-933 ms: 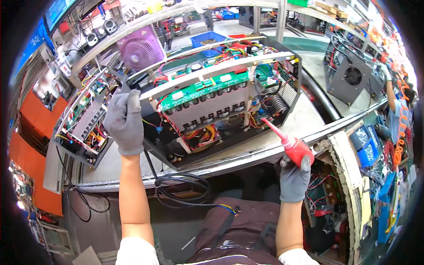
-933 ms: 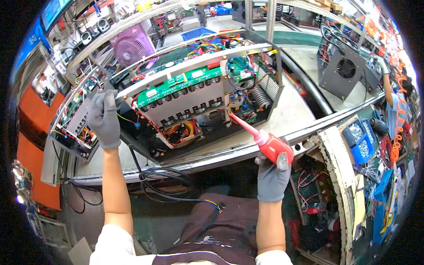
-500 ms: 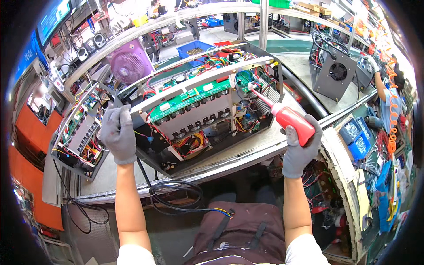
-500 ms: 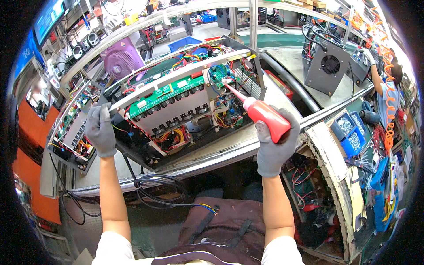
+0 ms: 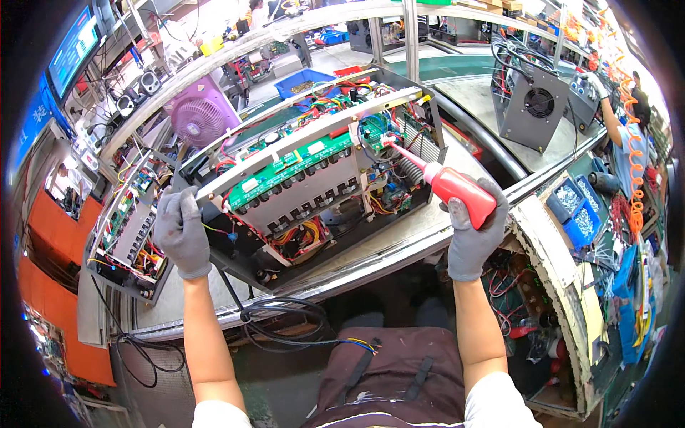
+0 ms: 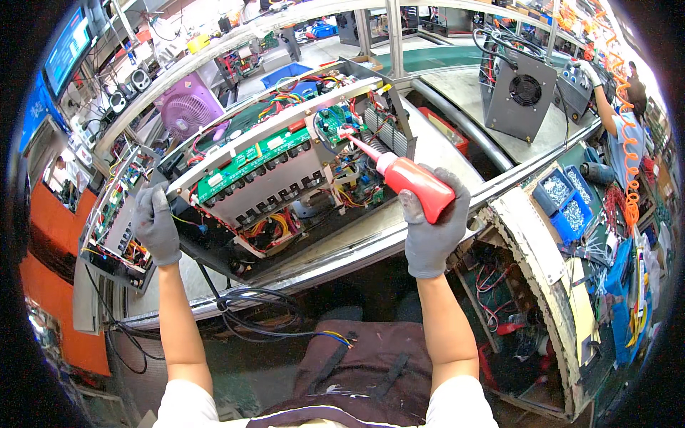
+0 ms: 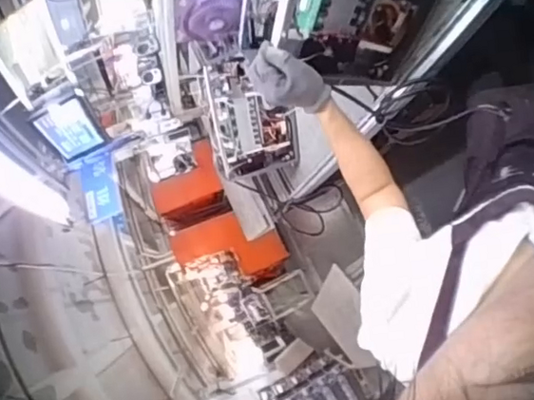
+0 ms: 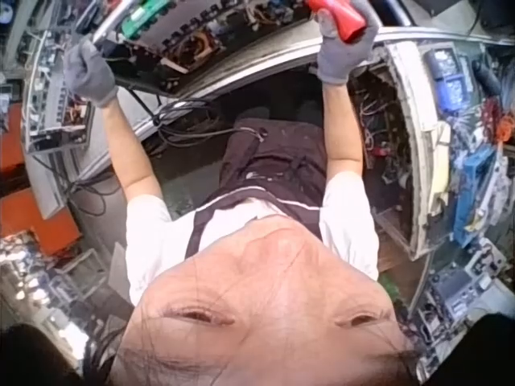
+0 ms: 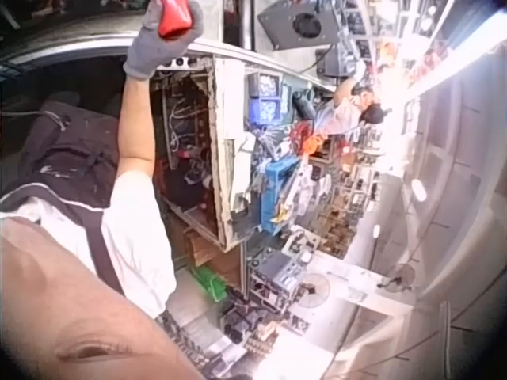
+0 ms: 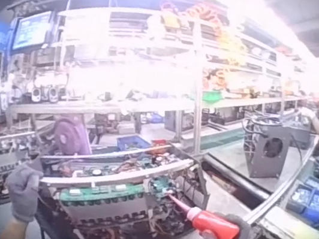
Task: The person applies glue or sealant to the internal wires and circuit board of an electronic device using a glue applicator, then checks the connections with a testing probe.
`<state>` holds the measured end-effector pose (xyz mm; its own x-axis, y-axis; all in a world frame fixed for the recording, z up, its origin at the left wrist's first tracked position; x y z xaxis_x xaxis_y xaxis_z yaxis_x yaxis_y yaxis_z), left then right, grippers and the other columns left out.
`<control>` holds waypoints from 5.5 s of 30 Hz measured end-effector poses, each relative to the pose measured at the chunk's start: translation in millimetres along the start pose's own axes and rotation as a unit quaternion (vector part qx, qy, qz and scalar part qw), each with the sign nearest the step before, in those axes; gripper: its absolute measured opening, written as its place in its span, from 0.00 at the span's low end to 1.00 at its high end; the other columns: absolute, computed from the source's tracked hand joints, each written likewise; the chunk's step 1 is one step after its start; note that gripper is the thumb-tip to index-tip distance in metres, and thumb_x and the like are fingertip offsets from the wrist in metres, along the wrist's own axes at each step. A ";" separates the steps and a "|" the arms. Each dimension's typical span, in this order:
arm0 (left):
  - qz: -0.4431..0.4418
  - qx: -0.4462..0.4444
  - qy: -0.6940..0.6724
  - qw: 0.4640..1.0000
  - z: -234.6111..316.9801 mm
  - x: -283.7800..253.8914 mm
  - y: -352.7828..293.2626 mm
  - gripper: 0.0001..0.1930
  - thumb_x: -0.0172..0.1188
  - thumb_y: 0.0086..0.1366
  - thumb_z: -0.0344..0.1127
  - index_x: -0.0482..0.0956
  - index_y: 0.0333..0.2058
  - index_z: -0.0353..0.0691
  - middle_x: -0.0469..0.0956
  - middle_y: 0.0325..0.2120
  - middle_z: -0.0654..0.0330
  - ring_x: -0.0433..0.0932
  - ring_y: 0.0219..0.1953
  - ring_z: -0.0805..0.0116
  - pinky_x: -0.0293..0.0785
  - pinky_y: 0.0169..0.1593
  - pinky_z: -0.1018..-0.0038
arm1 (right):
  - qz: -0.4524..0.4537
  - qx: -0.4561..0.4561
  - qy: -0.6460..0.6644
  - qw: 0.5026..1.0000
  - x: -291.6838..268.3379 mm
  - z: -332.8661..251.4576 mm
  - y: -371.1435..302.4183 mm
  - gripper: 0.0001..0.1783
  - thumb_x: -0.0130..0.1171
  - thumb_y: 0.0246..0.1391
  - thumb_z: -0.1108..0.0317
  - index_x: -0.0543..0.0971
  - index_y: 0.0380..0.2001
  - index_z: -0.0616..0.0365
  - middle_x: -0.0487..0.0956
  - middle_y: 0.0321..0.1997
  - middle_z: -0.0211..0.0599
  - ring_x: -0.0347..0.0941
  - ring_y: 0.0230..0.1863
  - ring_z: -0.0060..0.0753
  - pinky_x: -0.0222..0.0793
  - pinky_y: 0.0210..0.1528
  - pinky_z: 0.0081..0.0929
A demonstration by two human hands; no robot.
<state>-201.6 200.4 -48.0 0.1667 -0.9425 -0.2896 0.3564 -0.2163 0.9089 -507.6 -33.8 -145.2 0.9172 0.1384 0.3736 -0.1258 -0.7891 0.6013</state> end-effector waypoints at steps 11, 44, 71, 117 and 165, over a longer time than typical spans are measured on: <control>-0.020 0.067 0.039 0.997 -15.8 -2.9 9.1 0.06 0.56 0.64 0.27 0.79 0.30 0.33 0.76 0.24 0.57 0.75 0.30 0.64 0.72 0.45 0.69 | 0.053 0.102 0.128 0.985 -33.5 -1.8 23.2 0.23 0.58 0.57 0.66 0.67 0.53 0.65 0.71 0.46 0.43 0.77 0.40 0.38 0.81 0.30 0.32; 0.006 -0.009 0.074 0.997 -11.1 -4.7 -7.5 0.09 0.51 0.66 0.28 0.78 0.32 0.30 0.79 0.32 0.55 0.77 0.49 0.55 0.69 0.53 0.65 | -0.012 0.236 0.197 0.952 -15.1 71.7 87.0 0.22 0.63 0.54 0.64 0.69 0.48 0.63 0.75 0.38 0.40 0.78 0.35 0.32 0.78 0.28 0.26; -0.010 -0.016 0.086 0.996 -4.0 -5.4 -5.3 0.09 0.51 0.66 0.27 0.79 0.32 0.29 0.79 0.32 0.54 0.77 0.46 0.55 0.69 0.54 0.62 | 0.000 0.259 0.207 0.943 3.5 85.8 66.9 0.25 0.61 0.57 0.56 0.69 0.49 0.62 0.76 0.41 0.41 0.79 0.35 0.34 0.80 0.28 0.27; -0.003 0.042 0.066 0.997 2.9 -3.7 -2.2 0.07 0.57 0.60 0.22 0.82 0.35 0.31 0.78 0.32 0.54 0.77 0.45 0.55 0.70 0.56 0.62 | -0.049 -0.190 -0.219 0.956 -20.0 15.3 33.1 0.28 0.67 0.50 0.76 0.65 0.52 0.64 0.73 0.54 0.56 0.71 0.56 0.44 0.69 0.58 0.39; 0.020 0.133 0.039 0.990 4.5 -7.9 3.7 0.05 0.61 0.56 0.22 0.79 0.33 0.34 0.77 0.28 0.56 0.77 0.31 0.60 0.74 0.52 0.55 | -0.185 -0.418 -0.386 0.801 8.2 7.0 25.4 0.33 0.75 0.39 0.75 0.70 0.50 0.56 0.77 0.50 0.55 0.77 0.49 0.54 0.77 0.47 0.40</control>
<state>-205.7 205.8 -41.0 0.2508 -0.9311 -0.2647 0.0958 -0.2482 0.9640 -500.7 -56.8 -131.8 0.8694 -0.3965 -0.2949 0.2968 -0.0580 0.9532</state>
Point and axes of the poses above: each hand's wrist, its own y-axis towards the middle knuckle, its own x-axis out of the palm, z = x × y, the point moved 2 cm from there along y, towards the middle knuckle
